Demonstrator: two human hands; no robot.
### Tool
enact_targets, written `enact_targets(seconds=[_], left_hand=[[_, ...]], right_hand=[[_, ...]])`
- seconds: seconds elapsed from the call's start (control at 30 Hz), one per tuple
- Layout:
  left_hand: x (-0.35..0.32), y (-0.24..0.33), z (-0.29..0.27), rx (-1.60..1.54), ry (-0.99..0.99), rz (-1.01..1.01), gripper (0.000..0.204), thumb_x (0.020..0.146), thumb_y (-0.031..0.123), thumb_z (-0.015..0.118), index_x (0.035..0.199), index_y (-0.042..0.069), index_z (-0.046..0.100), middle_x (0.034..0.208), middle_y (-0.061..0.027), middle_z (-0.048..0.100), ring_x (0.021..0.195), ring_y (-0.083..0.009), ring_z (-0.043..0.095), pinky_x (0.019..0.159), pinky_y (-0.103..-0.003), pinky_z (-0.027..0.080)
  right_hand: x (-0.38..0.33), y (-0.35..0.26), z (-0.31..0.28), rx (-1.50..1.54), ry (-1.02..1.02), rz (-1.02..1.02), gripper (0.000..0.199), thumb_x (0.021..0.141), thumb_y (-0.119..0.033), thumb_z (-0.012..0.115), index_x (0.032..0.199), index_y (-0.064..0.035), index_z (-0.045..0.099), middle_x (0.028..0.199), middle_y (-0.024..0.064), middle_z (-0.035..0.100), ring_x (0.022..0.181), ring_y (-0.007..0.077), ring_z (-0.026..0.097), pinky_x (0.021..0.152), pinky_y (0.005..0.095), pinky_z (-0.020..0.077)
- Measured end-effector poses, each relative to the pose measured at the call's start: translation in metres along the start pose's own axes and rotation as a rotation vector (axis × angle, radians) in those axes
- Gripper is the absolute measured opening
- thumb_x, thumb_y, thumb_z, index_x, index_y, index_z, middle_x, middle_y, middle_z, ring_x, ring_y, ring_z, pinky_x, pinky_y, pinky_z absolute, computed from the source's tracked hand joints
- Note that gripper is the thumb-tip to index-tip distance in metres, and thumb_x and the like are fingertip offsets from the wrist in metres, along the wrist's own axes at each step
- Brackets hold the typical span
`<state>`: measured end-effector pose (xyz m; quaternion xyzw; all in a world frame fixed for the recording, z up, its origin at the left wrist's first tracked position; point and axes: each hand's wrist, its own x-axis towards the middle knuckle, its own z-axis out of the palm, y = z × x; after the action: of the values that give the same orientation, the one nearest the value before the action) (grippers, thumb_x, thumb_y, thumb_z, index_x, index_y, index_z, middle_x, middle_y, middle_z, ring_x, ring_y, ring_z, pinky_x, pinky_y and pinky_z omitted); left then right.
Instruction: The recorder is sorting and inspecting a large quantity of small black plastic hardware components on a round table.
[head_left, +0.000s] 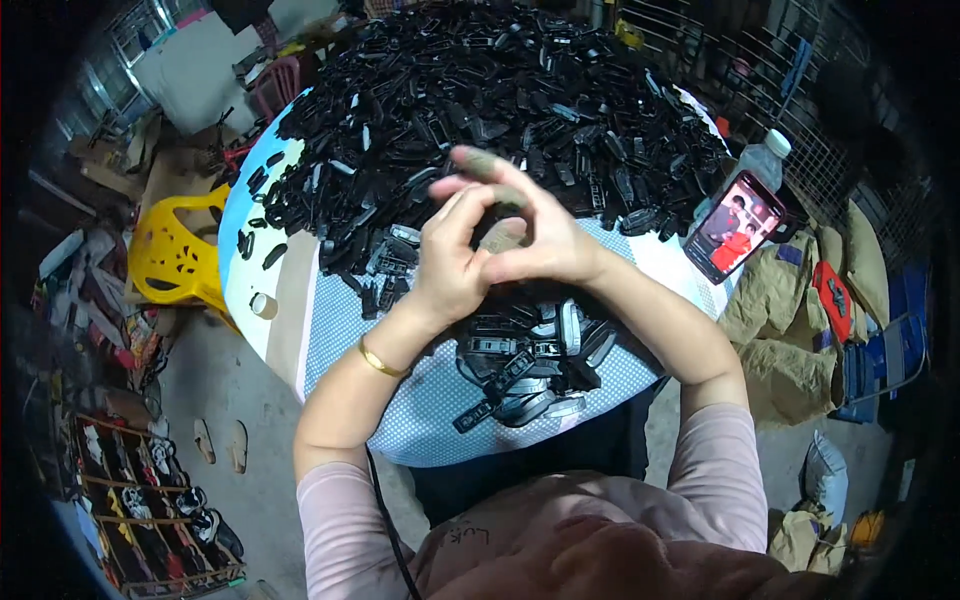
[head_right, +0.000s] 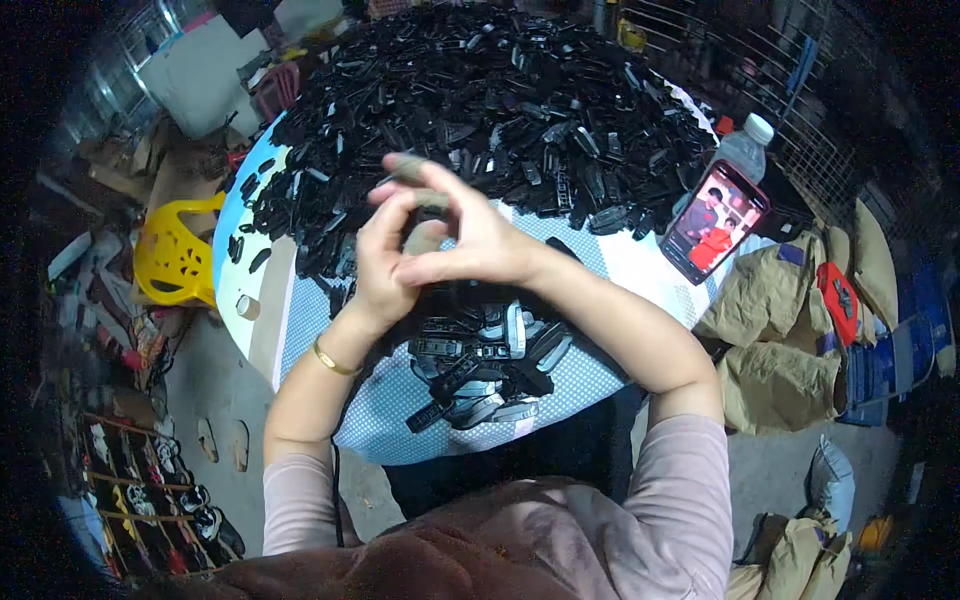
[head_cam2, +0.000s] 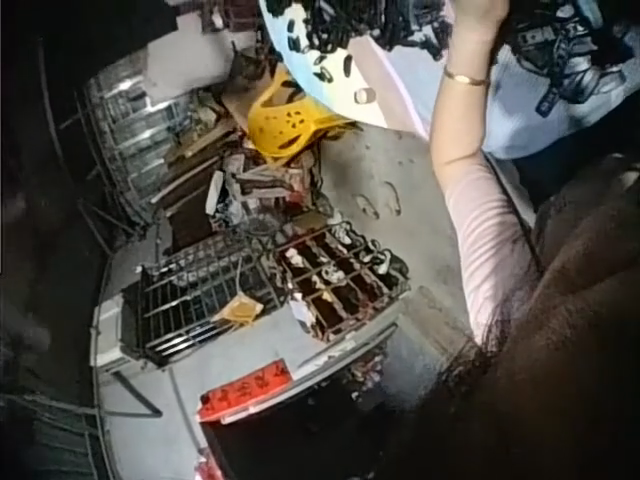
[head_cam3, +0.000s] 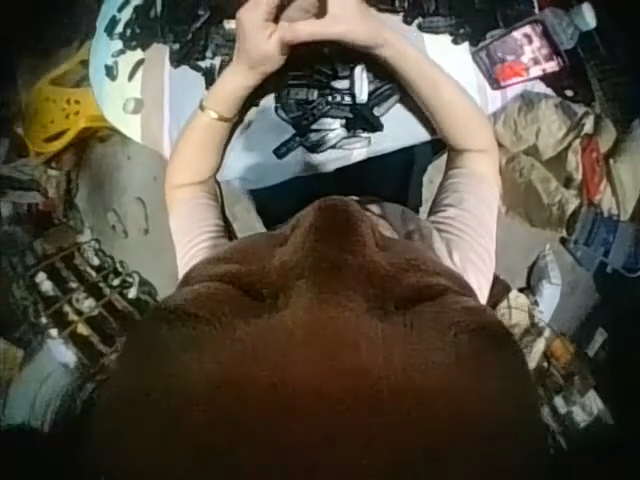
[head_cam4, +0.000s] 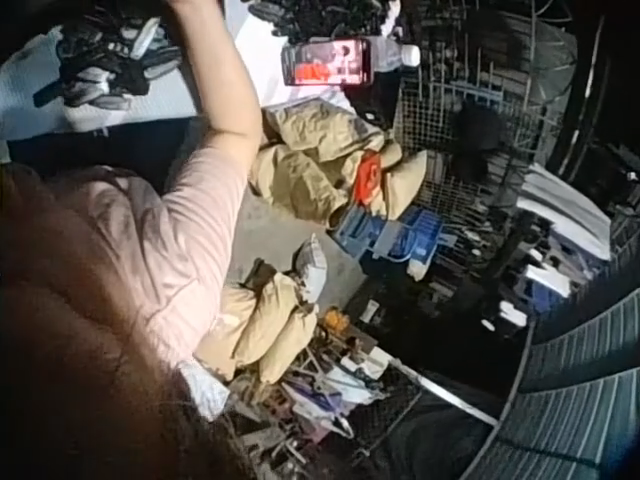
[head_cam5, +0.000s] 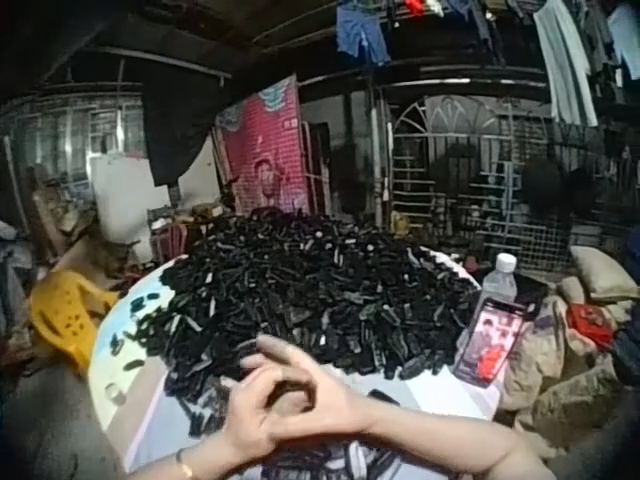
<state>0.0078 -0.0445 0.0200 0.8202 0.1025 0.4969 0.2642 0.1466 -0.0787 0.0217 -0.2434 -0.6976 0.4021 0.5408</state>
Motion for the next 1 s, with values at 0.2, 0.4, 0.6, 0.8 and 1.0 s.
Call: enact_targets(seconds=[0.2, 0.4, 0.6, 0.8, 1.0], left_hand=[[-0.003, 0.033, -0.016, 0.038, 0.061, 0.023, 0.015, 0.077, 0.016, 0.064, 0.081, 0.002, 0.061, 0.073, -0.0047, 0.059, 0.066, -0.0141, 0.055, 0.060, -0.025, 0.044], [-0.005, 0.043, -0.019, -0.020, 0.120, -0.080, 0.016, 0.074, 0.015, 0.067, 0.081, 0.001, 0.061, 0.070, -0.0070, 0.060, 0.059, -0.0149, 0.056, 0.057, -0.026, 0.045], [-0.001, 0.036, -0.022, -0.290, 0.074, -0.204, 0.017, 0.079, 0.012, 0.062, 0.090, 0.000, 0.062, 0.080, -0.0070, 0.061, 0.072, -0.0128, 0.057, 0.066, -0.025, 0.047], [-0.002, 0.039, -0.001, -0.049, -0.542, 0.110, 0.026, 0.074, 0.018, 0.069, 0.096, 0.004, 0.064, 0.082, -0.0078, 0.060, 0.075, -0.0206, 0.058, 0.070, -0.031, 0.047], [-0.008, 0.033, 0.007, -0.040, -0.719, 0.162, 0.037, 0.070, 0.028, 0.072, 0.099, 0.007, 0.065, 0.082, -0.0055, 0.057, 0.075, -0.0213, 0.054, 0.071, -0.033, 0.045]], right_hand=[[0.000, -0.030, 0.045, 0.175, 0.114, -0.061, 0.076, 0.067, -0.028, 0.073, 0.125, 0.0039, 0.036, 0.114, 0.0171, 0.053, 0.107, 0.0232, 0.052, 0.094, 0.0361, 0.0415], [0.001, -0.038, 0.056, 0.325, 0.176, -0.061, 0.069, 0.069, -0.022, 0.074, 0.124, 0.0020, 0.040, 0.111, 0.0118, 0.054, 0.104, 0.0176, 0.052, 0.092, 0.0317, 0.0423], [0.020, -0.028, 0.025, 0.282, -0.046, 0.011, 0.068, 0.080, -0.035, 0.064, 0.131, -0.0005, 0.036, 0.122, 0.0147, 0.051, 0.112, 0.0195, 0.049, 0.096, 0.0350, 0.0391], [0.024, 0.028, -0.138, -1.171, 0.661, 0.145, 0.032, 0.083, -0.021, 0.059, 0.112, -0.0068, 0.059, 0.107, 0.0121, 0.062, 0.094, 0.0256, 0.060, 0.084, 0.0343, 0.0461], [0.009, 0.070, -0.202, -1.740, 0.569, 0.131, 0.025, 0.076, -0.009, 0.057, 0.100, -0.0077, 0.063, 0.093, 0.0141, 0.062, 0.085, 0.0317, 0.058, 0.076, 0.0403, 0.0488]])
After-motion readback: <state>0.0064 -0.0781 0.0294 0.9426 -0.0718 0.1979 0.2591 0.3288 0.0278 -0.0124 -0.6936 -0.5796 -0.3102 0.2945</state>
